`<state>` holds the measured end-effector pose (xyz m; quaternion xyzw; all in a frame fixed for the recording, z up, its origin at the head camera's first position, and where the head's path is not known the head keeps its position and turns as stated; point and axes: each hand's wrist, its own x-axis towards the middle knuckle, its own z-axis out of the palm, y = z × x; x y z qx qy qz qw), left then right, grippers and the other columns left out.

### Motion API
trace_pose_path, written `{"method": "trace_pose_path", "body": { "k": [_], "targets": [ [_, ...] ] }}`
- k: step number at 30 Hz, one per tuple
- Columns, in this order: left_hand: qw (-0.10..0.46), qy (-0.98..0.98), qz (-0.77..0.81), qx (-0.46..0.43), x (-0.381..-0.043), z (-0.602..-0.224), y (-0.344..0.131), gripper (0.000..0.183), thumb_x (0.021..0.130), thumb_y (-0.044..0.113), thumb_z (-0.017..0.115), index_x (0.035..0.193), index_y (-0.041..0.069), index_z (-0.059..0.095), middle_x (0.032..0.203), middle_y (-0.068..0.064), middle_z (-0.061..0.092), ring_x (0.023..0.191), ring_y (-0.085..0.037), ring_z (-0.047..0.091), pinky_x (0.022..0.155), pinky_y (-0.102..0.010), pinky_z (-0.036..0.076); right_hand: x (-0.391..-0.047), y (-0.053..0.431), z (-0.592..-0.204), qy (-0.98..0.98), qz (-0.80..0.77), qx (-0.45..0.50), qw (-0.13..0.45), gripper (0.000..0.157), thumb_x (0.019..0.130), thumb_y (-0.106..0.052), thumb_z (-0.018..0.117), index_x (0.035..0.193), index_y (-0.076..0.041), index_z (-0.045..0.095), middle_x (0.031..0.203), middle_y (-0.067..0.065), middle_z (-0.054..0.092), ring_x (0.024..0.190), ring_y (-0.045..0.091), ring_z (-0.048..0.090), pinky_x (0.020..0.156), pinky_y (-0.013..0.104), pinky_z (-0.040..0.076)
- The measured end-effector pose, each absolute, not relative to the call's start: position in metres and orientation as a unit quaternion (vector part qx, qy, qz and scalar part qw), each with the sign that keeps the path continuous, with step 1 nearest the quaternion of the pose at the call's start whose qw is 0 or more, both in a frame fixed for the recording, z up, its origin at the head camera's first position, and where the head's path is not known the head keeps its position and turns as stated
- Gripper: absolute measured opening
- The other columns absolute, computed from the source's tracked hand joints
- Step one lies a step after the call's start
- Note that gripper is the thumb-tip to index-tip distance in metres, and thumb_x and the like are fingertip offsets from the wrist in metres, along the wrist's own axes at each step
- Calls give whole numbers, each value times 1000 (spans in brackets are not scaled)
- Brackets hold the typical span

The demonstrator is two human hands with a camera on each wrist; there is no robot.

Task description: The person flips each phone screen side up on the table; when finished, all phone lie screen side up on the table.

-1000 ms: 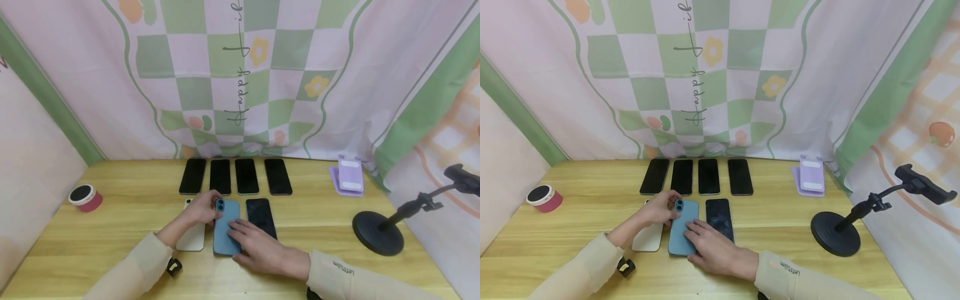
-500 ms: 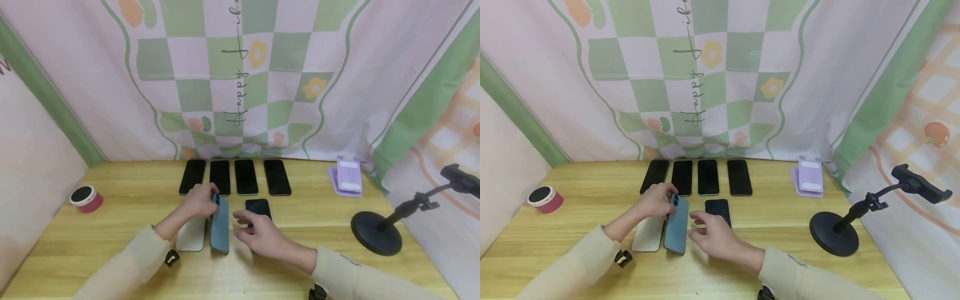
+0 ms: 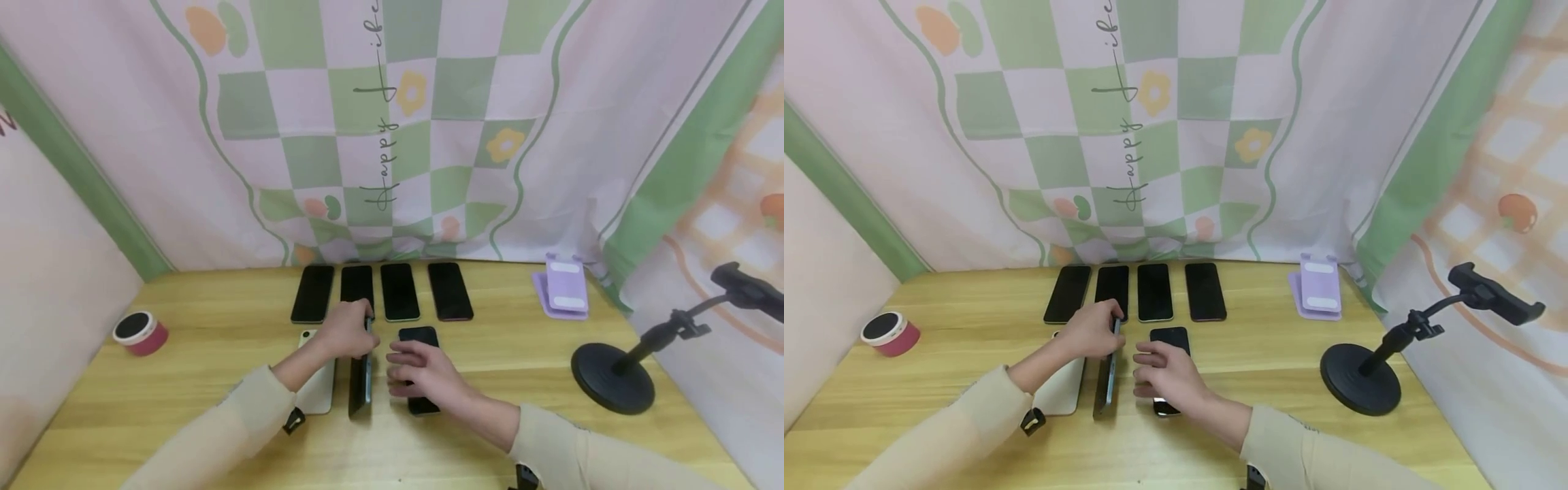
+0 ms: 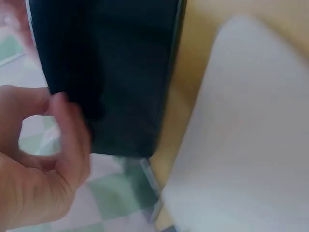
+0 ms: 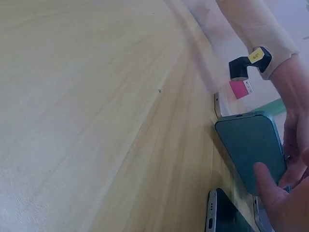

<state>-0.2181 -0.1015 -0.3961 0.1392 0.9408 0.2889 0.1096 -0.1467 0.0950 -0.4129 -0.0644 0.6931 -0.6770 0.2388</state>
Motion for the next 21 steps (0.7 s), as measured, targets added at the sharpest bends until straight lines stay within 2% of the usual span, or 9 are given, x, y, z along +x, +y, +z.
{"method": "trace_pose_path", "body": {
  "k": [4,7,9,14,17,21],
  "targets": [
    [87,937,302,156,-218,-407,-94,43,86,13,71,125,-2,63,54,3,51,46,-10,41,49,-24,37,-145,95,-416,700,-676,-43,226,57,100,-5,59,151,12,40,148,38,52,117,36,72,91,41,64],
    [85,937,303,152,-218,-412,-88,43,86,15,72,125,-1,63,59,-2,58,48,-12,43,51,-26,38,-144,94,-419,708,-667,-35,230,56,99,-4,61,149,13,43,142,36,58,111,30,74,88,40,65],
    [79,941,294,150,-219,-414,-85,42,85,16,72,123,0,65,68,-6,65,52,-13,47,54,-27,40,-143,92,-421,713,-660,-34,234,54,98,-4,62,147,13,45,135,33,63,105,25,75,86,38,65],
    [60,949,273,145,-219,-418,-78,39,82,17,73,116,1,67,91,-12,73,64,-19,57,60,-30,48,-144,87,-423,726,-645,-30,237,51,96,-2,67,142,12,51,108,15,71,91,16,74,78,34,66],
    [59,951,272,138,-220,-420,-75,37,82,17,73,114,1,66,90,-12,72,65,-20,59,59,-31,49,-144,85,-423,733,-637,-22,237,50,94,-2,69,139,12,53,104,11,70,87,15,74,76,33,66],
    [61,950,275,132,-220,-420,-74,36,83,17,74,115,1,66,85,-10,70,63,-19,58,58,-30,48,-145,84,-424,744,-628,-11,229,46,93,0,70,135,12,56,109,18,74,84,14,74,74,31,66]
  ]
}}
